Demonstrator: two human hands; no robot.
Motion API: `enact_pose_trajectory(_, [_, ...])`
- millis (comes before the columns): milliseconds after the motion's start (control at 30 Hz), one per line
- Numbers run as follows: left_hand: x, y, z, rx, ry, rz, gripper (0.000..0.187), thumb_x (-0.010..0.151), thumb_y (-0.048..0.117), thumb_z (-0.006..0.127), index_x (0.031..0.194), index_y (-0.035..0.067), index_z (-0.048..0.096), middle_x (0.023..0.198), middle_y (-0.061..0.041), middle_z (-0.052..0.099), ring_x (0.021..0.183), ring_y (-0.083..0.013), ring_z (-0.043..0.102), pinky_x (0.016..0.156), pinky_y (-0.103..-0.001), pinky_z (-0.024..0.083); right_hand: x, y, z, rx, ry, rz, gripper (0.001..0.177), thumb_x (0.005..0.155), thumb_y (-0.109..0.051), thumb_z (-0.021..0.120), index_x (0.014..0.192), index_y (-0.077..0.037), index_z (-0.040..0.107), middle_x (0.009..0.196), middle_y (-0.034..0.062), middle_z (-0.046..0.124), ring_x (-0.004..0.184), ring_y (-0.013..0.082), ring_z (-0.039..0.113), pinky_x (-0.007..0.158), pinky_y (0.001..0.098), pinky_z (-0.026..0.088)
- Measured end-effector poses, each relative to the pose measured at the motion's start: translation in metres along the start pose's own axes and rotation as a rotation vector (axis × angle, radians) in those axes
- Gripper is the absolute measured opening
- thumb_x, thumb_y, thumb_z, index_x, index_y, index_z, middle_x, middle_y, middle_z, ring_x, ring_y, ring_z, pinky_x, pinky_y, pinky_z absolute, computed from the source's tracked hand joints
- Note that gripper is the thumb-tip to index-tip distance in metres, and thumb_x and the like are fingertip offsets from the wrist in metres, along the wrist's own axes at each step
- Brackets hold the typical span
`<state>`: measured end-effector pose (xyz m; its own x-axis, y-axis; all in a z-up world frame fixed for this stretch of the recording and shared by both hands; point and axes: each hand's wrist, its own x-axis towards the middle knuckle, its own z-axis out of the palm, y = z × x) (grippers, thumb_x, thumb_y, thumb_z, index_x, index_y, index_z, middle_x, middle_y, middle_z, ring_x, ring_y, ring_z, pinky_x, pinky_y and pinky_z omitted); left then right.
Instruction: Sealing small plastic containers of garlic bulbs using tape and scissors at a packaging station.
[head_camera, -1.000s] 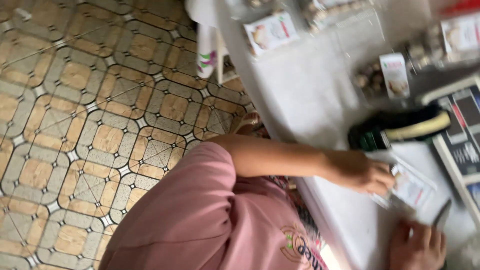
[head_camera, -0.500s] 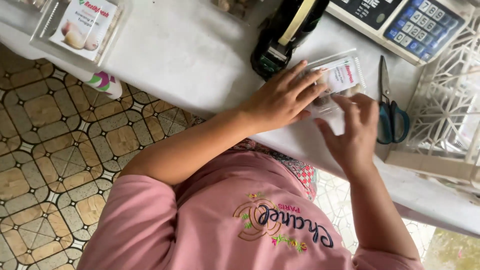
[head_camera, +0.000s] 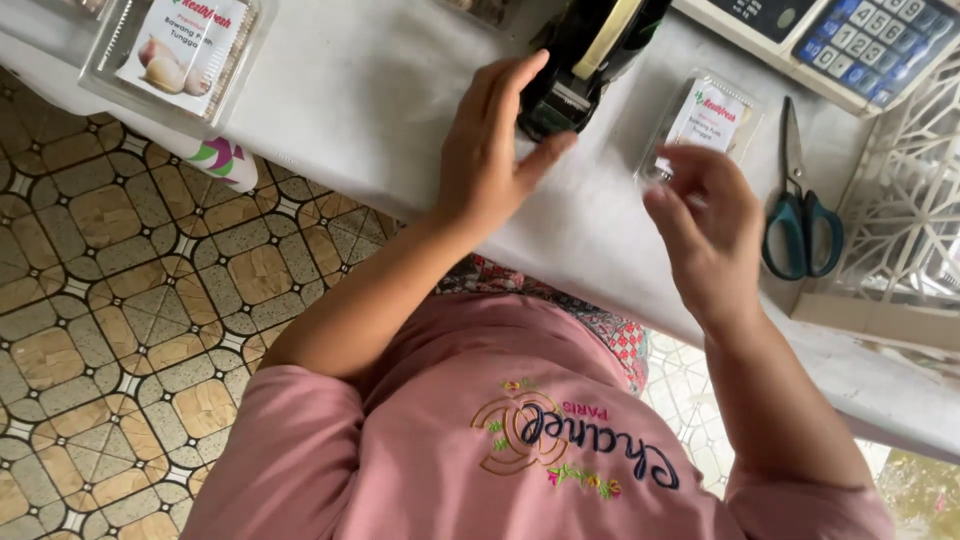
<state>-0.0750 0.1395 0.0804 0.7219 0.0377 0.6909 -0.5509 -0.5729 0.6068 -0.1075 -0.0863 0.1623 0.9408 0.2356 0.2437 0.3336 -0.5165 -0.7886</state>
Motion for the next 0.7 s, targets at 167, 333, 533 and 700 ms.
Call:
enact_pose_trajectory(167, [0.010, -0.001, 0.015, -0.095, -0.053, -0.128, 0.025, 0.095, 0.017, 0.077, 0.116, 0.007, 0.067, 0.110, -0.007, 0.069, 0.099, -0.0278, 0.070, 0.086, -0.037, 0.056, 0.062, -0.018, 0.039, 0.157, -0.124, 0.522, 0.060, 0.092, -0.057, 0.055, 0.130, -0.014, 0.070, 0.090, -0.0049, 0.058, 0.079, 0.0082, 0.049, 0.062, 0.0261, 0.042])
enact_pose_trajectory(333, [0.011, -0.002, 0.019, -0.162, -0.067, -0.176, 0.022, 0.094, 0.017, 0.077, 0.112, 0.009, 0.069, 0.109, -0.004, 0.068, 0.092, -0.0230, 0.071, 0.078, -0.033, 0.061, 0.078, -0.005, 0.052, 0.377, -0.032, 0.621, 0.031, 0.095, -0.041, 0.063, 0.103, -0.015, 0.076, 0.074, -0.0077, 0.057, 0.064, 0.0051, 0.041, 0.053, 0.0205, 0.036])
enact_pose_trajectory(533, [0.007, -0.003, 0.020, -0.150, -0.117, -0.225, 0.023, 0.096, 0.026, 0.075, 0.112, 0.011, 0.067, 0.112, -0.001, 0.066, 0.087, -0.0212, 0.073, 0.073, -0.031, 0.064, 0.075, -0.002, 0.060, 0.525, 0.107, 0.650, 0.014, 0.094, -0.027, 0.071, 0.090, -0.014, 0.074, 0.074, -0.0068, 0.061, 0.060, 0.0048, 0.040, 0.052, 0.0202, 0.035])
enact_pose_trajectory(700, [0.006, -0.004, 0.020, -0.106, -0.107, -0.240, 0.025, 0.096, 0.033, 0.074, 0.110, 0.013, 0.068, 0.114, 0.003, 0.068, 0.065, -0.0182, 0.070, 0.060, -0.028, 0.055, 0.053, -0.019, 0.055, 0.592, 0.203, 0.546, 0.014, 0.093, -0.027, 0.074, 0.087, -0.015, 0.074, 0.078, -0.0056, 0.068, 0.060, 0.0037, 0.039, 0.056, 0.0215, 0.034])
